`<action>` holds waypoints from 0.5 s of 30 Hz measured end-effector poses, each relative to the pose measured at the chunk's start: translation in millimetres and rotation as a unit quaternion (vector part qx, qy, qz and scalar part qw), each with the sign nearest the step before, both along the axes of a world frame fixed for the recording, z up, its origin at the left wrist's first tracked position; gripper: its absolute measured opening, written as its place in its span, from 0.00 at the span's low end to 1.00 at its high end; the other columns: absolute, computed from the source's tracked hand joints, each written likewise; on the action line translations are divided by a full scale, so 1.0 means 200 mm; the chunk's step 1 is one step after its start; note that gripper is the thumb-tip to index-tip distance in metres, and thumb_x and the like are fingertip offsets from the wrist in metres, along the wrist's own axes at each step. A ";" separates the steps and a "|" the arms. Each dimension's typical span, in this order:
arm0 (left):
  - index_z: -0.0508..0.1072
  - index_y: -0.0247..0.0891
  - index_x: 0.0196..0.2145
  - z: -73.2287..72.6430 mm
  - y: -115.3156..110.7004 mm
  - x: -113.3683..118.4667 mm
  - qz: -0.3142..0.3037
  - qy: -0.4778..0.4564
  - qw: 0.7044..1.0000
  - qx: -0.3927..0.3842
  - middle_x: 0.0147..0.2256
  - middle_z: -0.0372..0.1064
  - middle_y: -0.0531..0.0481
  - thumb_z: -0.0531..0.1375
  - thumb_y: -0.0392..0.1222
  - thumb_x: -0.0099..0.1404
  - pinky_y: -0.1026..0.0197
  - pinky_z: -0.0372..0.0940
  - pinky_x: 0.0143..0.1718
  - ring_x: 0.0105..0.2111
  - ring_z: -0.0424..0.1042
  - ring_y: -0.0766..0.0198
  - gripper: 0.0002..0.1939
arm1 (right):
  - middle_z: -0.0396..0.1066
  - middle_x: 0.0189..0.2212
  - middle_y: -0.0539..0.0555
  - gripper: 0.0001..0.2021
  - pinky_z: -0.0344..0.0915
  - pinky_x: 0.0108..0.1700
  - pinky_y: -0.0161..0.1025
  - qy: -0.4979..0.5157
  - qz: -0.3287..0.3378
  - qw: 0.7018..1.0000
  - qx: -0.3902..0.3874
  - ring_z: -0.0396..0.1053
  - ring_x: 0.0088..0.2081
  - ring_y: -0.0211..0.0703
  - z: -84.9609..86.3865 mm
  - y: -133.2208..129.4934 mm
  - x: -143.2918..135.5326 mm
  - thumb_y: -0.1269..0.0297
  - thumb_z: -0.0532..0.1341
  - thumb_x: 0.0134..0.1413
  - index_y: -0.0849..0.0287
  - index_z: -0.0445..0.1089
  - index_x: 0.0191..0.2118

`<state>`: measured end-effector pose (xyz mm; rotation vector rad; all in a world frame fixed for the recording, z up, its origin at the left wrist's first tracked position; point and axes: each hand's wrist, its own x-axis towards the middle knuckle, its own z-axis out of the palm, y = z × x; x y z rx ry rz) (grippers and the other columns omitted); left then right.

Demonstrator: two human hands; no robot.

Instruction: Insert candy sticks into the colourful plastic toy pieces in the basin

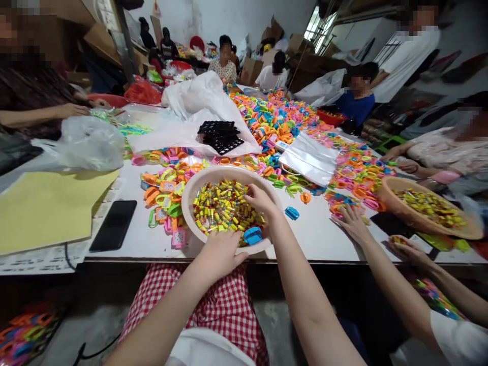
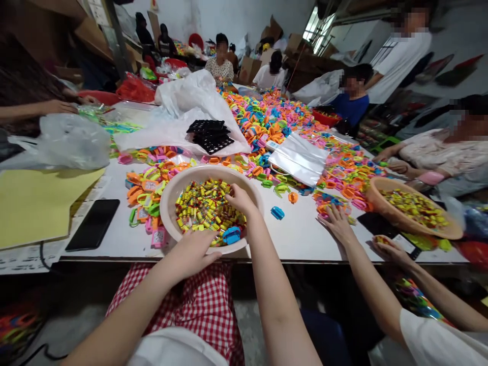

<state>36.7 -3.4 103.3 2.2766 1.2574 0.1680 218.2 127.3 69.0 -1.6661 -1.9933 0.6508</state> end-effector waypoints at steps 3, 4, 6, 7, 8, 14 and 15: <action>0.68 0.36 0.47 0.00 0.11 0.08 -0.040 -0.002 0.999 -0.008 0.46 0.70 0.38 0.51 0.55 0.64 0.49 0.61 0.46 0.47 0.69 0.46 0.22 | 0.65 0.29 0.51 0.08 0.58 0.32 0.36 0.033 -0.015 0.999 0.013 0.62 0.30 0.40 0.01 -0.01 0.00 0.63 0.56 0.46 0.58 0.59 0.33; 0.69 0.36 0.46 -0.01 0.13 0.10 -0.052 -0.003 0.998 -0.017 0.45 0.71 0.38 0.50 0.56 0.64 0.50 0.62 0.44 0.45 0.70 0.47 0.23 | 0.65 0.29 0.51 0.08 0.58 0.32 0.36 0.044 -0.023 0.999 0.017 0.62 0.30 0.40 0.01 -0.01 0.00 0.63 0.56 0.46 0.58 0.59 0.33; 0.70 0.37 0.45 -0.02 0.16 0.12 -0.076 -0.017 0.996 -0.033 0.43 0.72 0.40 0.53 0.55 0.63 0.53 0.63 0.43 0.44 0.70 0.48 0.21 | 0.64 0.28 0.50 0.08 0.59 0.32 0.37 0.063 -0.037 0.997 0.032 0.63 0.30 0.41 0.01 -0.02 0.00 0.64 0.55 0.45 0.58 0.59 0.34; 0.70 0.37 0.44 -0.03 0.16 0.12 -0.079 -0.029 0.996 -0.032 0.43 0.72 0.41 0.54 0.52 0.63 0.53 0.63 0.44 0.44 0.69 0.49 0.19 | 0.65 0.29 0.51 0.07 0.60 0.33 0.37 0.077 -0.041 0.995 0.044 0.63 0.30 0.41 0.00 -0.02 0.00 0.64 0.55 0.45 0.58 0.59 0.33; 0.71 0.37 0.44 -0.04 0.16 0.12 -0.074 -0.043 0.996 -0.023 0.43 0.72 0.42 0.55 0.49 0.62 0.53 0.62 0.44 0.45 0.69 0.50 0.17 | 0.66 0.30 0.51 0.07 0.60 0.34 0.37 0.095 -0.041 0.993 0.057 0.63 0.32 0.42 0.01 -0.02 0.00 0.65 0.55 0.44 0.57 0.59 0.33; 0.71 0.38 0.41 -0.09 0.14 0.06 -0.031 -0.145 0.987 0.058 0.40 0.70 0.45 0.54 0.40 0.63 0.53 0.61 0.48 0.45 0.65 0.54 0.11 | 0.69 0.35 0.53 0.07 0.62 0.37 0.38 0.154 -0.059 0.982 0.092 0.64 0.35 0.42 0.02 -0.02 -0.02 0.67 0.54 0.42 0.57 0.59 0.32; 0.70 0.39 0.41 -0.09 0.14 0.05 -0.021 -0.166 0.984 0.063 0.40 0.70 0.46 0.54 0.39 0.62 0.53 0.60 0.49 0.45 0.64 0.55 0.10 | 0.69 0.33 0.52 0.07 0.61 0.36 0.37 0.152 -0.067 0.982 0.088 0.64 0.34 0.42 0.02 -0.03 -0.02 0.67 0.54 0.41 0.56 0.58 0.32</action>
